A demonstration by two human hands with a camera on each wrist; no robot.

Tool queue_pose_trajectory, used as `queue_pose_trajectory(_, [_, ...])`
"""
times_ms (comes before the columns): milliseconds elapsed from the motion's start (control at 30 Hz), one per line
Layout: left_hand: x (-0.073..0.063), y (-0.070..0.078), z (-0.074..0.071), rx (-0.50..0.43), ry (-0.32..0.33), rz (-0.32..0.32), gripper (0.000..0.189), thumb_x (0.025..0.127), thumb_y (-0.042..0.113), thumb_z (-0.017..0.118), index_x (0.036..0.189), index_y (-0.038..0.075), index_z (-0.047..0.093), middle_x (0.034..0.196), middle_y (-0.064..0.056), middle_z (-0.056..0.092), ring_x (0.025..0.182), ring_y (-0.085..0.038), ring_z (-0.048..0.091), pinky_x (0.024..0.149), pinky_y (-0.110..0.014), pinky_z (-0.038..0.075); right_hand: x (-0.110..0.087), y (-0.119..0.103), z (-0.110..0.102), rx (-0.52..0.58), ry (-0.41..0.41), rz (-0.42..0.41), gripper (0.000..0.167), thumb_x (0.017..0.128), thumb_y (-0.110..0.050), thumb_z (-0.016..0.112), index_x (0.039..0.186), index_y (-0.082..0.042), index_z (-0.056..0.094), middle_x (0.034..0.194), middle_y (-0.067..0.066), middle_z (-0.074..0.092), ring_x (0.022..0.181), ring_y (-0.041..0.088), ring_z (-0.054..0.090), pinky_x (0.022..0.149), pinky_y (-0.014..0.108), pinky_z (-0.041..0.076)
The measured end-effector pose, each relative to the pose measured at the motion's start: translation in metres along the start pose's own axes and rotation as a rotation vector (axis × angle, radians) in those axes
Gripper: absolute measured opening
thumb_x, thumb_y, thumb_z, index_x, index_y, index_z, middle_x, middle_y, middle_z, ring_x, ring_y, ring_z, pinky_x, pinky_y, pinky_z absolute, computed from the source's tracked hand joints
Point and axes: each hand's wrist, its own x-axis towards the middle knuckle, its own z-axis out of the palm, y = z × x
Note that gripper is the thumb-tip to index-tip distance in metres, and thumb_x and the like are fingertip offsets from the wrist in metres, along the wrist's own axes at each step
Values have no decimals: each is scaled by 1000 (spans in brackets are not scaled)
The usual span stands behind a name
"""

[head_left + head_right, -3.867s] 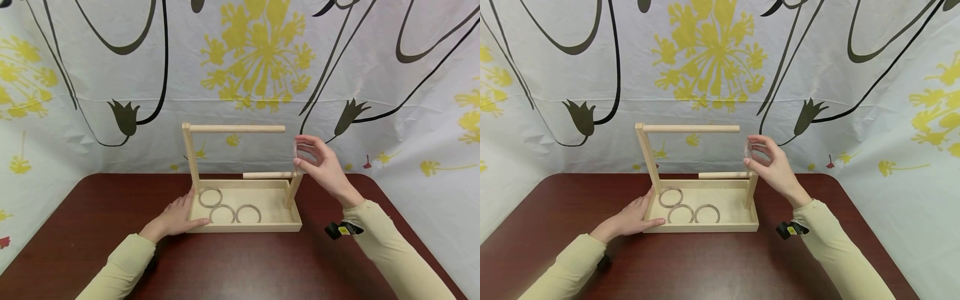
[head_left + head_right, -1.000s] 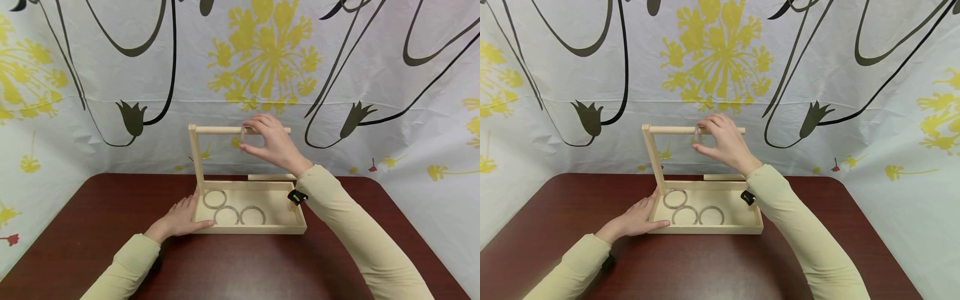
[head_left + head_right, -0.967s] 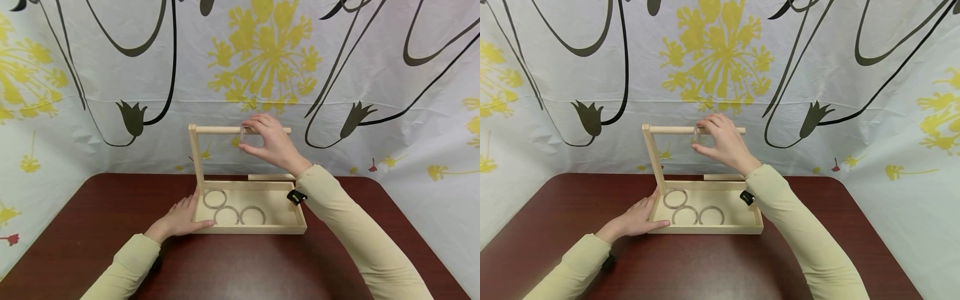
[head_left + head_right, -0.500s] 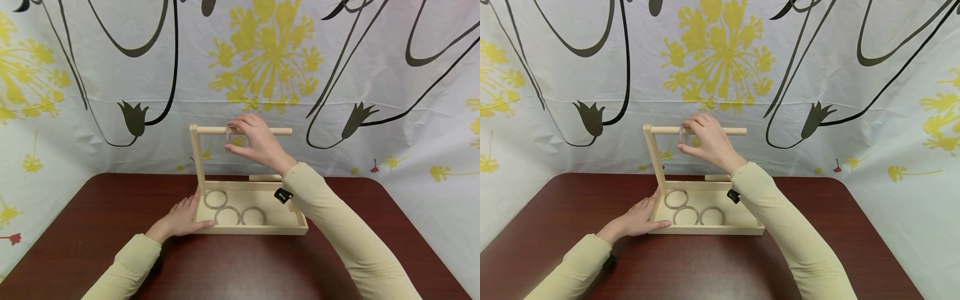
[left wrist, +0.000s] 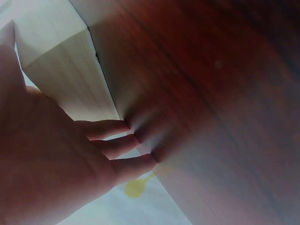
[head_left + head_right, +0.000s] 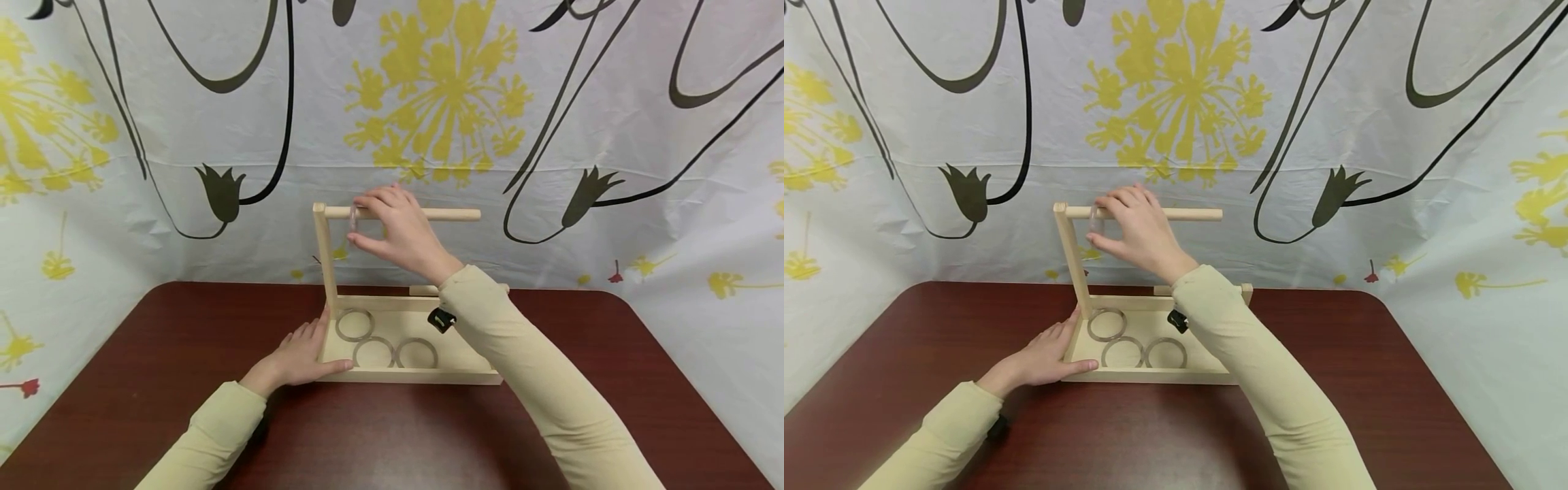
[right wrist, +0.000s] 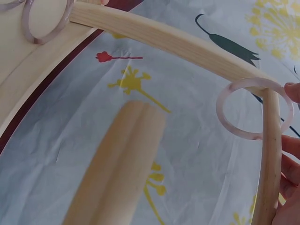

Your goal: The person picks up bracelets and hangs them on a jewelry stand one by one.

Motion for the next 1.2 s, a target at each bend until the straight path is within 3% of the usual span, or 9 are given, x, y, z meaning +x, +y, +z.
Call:
queue_pose_trajectory(333, [0, 1, 0, 0, -6, -12, 112, 85, 66, 58, 154, 2, -1, 151, -31, 22, 137, -50, 21, 104, -65, 19, -4, -1, 2, 25, 47, -35, 55, 87, -37, 73, 128, -3, 62, 125, 11, 60, 120, 25, 50, 114, 39, 15])
queue_pose_trajectory(633, [0, 2, 0, -1, -9, -12, 111, 85, 66, 58, 154, 0, -1, 151, -30, 22, 137, -49, 21, 105, -64, 19, -19, 0, -6, 157, 159, -66, 52, 84, -24, 77, 127, 1, 61, 123, 15, 60, 120, 28, 50, 108, 37, 28])
queue_pose_trajectory(967, [-1, 2, 0, 4, -3, -3, 111, 85, 66, 57, 154, -1, 0, 150, -32, 23, 137, -51, 21, 104, -65, 20, -47, -1, -8, 183, 156, -107, 43, 85, -19, 75, 122, 1, 63, 121, 14, 59, 117, 27, 51, 102, 37, 36])
queue_pose_trajectory(1200, [0, 3, 0, 1, -9, -5, 110, 86, 65, 57, 154, -1, 0, 150, -32, 22, 136, -51, 21, 104, -66, 19, -66, -7, -3, 209, 139, -143, 44, 85, -19, 75, 122, 0, 62, 122, 13, 58, 118, 26, 51, 103, 37, 35])
